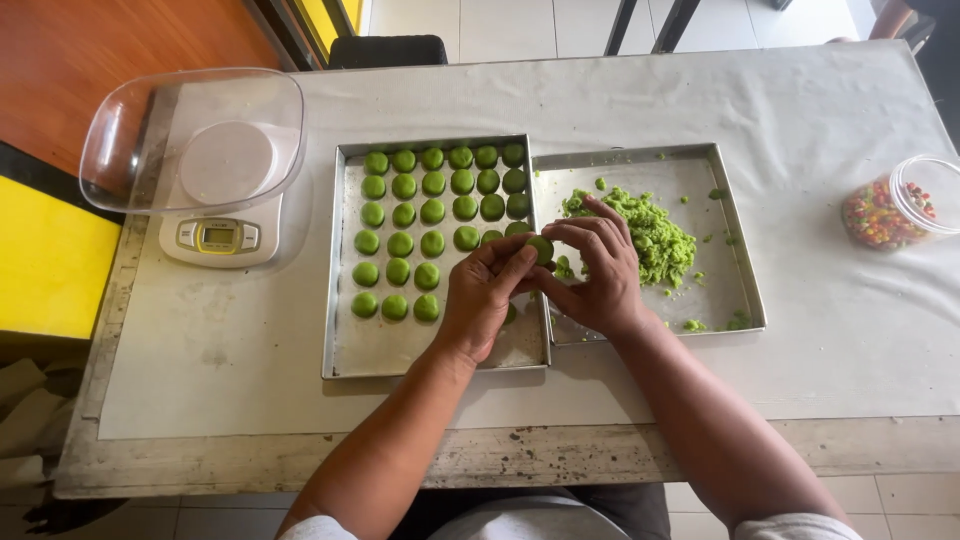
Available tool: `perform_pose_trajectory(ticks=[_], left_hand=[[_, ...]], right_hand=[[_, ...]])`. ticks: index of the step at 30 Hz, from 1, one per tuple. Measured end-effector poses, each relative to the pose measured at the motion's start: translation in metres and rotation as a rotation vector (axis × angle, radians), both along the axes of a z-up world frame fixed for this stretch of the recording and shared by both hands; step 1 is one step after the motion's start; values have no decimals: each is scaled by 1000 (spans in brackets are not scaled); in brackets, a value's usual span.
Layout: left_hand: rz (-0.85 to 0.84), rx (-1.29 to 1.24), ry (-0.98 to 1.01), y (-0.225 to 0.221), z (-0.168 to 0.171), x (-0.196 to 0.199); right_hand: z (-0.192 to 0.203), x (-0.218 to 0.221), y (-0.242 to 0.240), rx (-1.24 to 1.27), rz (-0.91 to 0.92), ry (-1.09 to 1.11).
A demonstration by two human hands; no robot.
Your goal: Shaping green dough into small uniform balls and arranging them in rows on a baking tray.
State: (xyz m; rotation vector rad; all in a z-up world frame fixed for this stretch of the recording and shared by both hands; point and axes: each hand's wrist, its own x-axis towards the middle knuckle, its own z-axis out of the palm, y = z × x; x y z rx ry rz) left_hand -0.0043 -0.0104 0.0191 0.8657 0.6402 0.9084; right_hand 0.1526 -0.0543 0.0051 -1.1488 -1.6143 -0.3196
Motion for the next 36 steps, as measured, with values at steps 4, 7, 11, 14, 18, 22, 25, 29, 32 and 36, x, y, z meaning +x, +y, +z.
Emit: perform_pose_trajectory(ticks=[4, 7, 11, 14, 18, 22, 25, 29, 32, 36], left_hand=[[15, 36, 42, 0, -1, 2], [35, 44, 36, -1, -1, 2], [28, 35, -2, 0, -4, 2], [24, 50, -8, 6, -10, 3], [53, 46, -38, 8, -17, 2], [60, 21, -57, 5, -7, 1], [63, 0, -62, 6, -11, 1], [46, 22, -71, 4, -18, 2], [33, 44, -75, 6, -20, 4], [3, 36, -67, 4, -18, 2]], right_hand=[[6, -4, -1, -26, 17, 10], [5, -4, -2, -18, 20, -9], [-1, 0, 0, 7, 2, 10], [-3, 3, 4, 17, 13, 21], [3, -3, 0, -1, 32, -10], [2, -2, 0, -7, 21, -43], [-1, -1, 0, 9, 25, -30], [-4, 0, -1, 32, 27, 2], [2, 2, -3, 42, 27, 16], [4, 1, -5, -31, 55, 8]])
